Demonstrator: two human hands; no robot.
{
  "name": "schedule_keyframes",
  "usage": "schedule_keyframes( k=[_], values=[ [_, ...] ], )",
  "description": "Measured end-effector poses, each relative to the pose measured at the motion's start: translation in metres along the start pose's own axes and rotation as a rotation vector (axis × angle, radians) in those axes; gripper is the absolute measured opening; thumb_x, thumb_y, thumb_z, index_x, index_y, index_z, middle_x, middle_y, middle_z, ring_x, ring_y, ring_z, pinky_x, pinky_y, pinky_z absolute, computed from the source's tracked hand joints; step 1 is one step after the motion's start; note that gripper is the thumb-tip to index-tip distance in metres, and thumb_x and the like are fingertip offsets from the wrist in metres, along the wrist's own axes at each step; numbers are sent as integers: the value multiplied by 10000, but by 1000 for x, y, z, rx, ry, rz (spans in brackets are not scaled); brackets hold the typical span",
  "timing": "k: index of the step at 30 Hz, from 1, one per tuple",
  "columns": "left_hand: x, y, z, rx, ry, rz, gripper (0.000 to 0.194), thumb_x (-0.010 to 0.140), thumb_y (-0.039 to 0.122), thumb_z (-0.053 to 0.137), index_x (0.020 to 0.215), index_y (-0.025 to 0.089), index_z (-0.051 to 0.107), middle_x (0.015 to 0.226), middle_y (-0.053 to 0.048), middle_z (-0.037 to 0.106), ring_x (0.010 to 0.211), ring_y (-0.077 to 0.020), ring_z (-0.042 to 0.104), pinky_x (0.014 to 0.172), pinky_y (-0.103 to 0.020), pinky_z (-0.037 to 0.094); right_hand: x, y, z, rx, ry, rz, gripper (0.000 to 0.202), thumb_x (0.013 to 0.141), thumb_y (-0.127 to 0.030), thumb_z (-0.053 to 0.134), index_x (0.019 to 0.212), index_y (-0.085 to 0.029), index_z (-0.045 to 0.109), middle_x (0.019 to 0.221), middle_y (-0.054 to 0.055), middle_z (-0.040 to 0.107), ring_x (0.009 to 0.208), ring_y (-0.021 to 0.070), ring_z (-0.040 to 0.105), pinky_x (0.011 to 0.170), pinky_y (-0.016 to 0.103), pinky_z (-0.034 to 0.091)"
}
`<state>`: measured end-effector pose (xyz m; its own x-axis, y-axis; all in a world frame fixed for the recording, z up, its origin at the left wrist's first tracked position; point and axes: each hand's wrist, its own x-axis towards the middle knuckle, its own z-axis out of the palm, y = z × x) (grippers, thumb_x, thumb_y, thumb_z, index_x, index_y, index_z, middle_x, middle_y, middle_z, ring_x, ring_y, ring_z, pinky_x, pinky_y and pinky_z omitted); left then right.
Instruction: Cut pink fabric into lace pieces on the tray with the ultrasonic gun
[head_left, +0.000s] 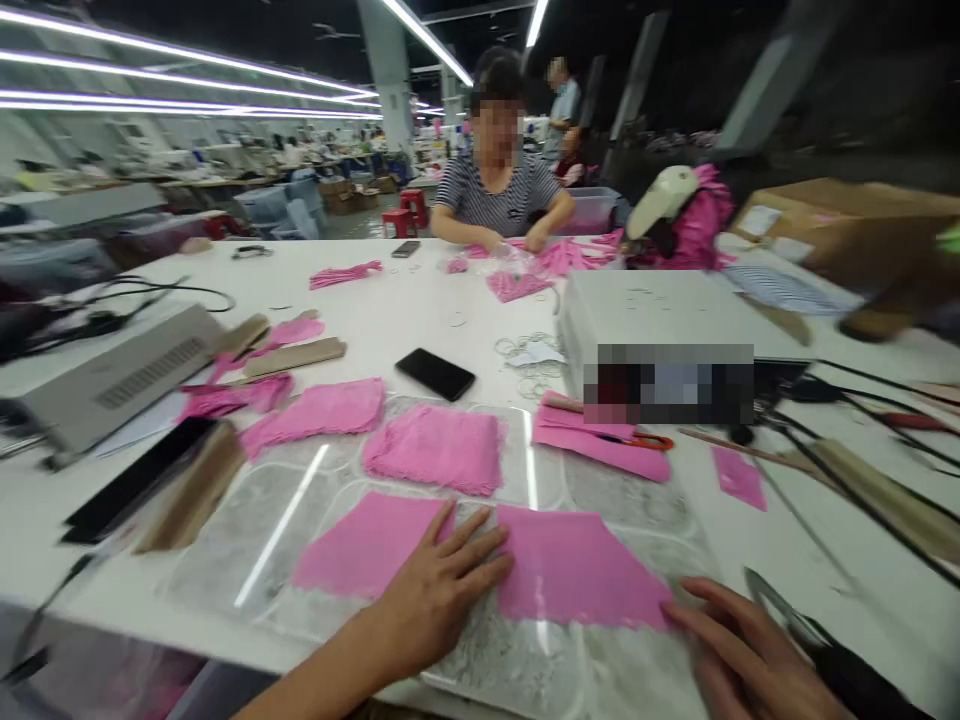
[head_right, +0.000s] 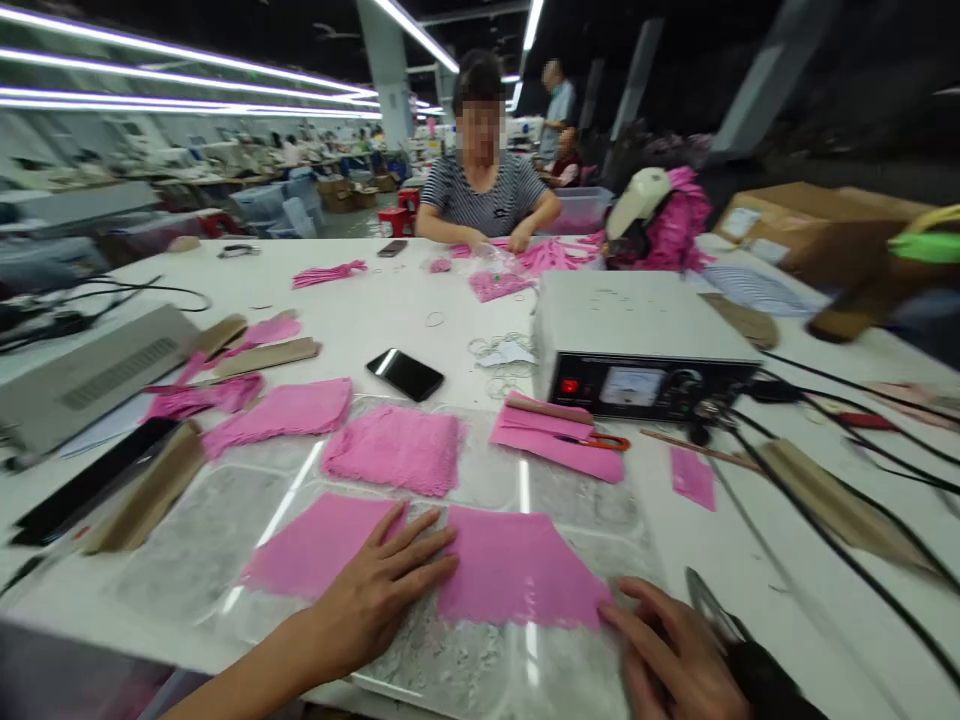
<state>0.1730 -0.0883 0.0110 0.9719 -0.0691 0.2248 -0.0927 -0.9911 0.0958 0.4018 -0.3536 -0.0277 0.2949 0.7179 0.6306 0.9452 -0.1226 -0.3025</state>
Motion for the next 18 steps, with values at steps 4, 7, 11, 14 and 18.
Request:
schedule_keyframes(
  k=[4,7,11,14,18],
  values=[
    [0,-11,8,92,145,93,588,812,-17,385,1349,194,495,1425,-42,500,1418,-202,302,1202,-460,82,15,-15,-5,22,56,84,300,838,-84,474,1016,-230,665,1050,70,643,950,175,666,752,264,575],
    [4,-14,10,83,215,134,535,865,8,367,1340,209,510,1405,-33,523,1410,-206,319,1200,-462,112,16,-17,-6,36,29,126,326,818,-50,455,994,-231,661,1061,73,638,896,152,668,720,252,586],
    [15,-4,9,81,211,202,432,960,116,313,1331,186,524,1418,-44,508,1412,-226,314,1198,-490,83,12,-18,-4,31,17,151,304,810,-57,464,953,-236,663,1062,71,643,881,154,672,719,267,597],
    [29,3,15,73,209,305,367,996,207,333,1280,178,564,1417,-58,509,1416,-237,302,1200,-500,31,11,-18,-3,28,60,150,291,817,-71,459,953,-229,663,1053,69,665,954,171,676,752,269,601],
    [51,11,24,7,147,362,355,968,206,400,1294,166,536,1391,-89,532,1417,-245,300,1193,-519,109,4,-19,-6,10,97,157,256,860,-155,503,1027,-245,674,1097,50,690,1009,182,676,818,280,593]
  ],
)
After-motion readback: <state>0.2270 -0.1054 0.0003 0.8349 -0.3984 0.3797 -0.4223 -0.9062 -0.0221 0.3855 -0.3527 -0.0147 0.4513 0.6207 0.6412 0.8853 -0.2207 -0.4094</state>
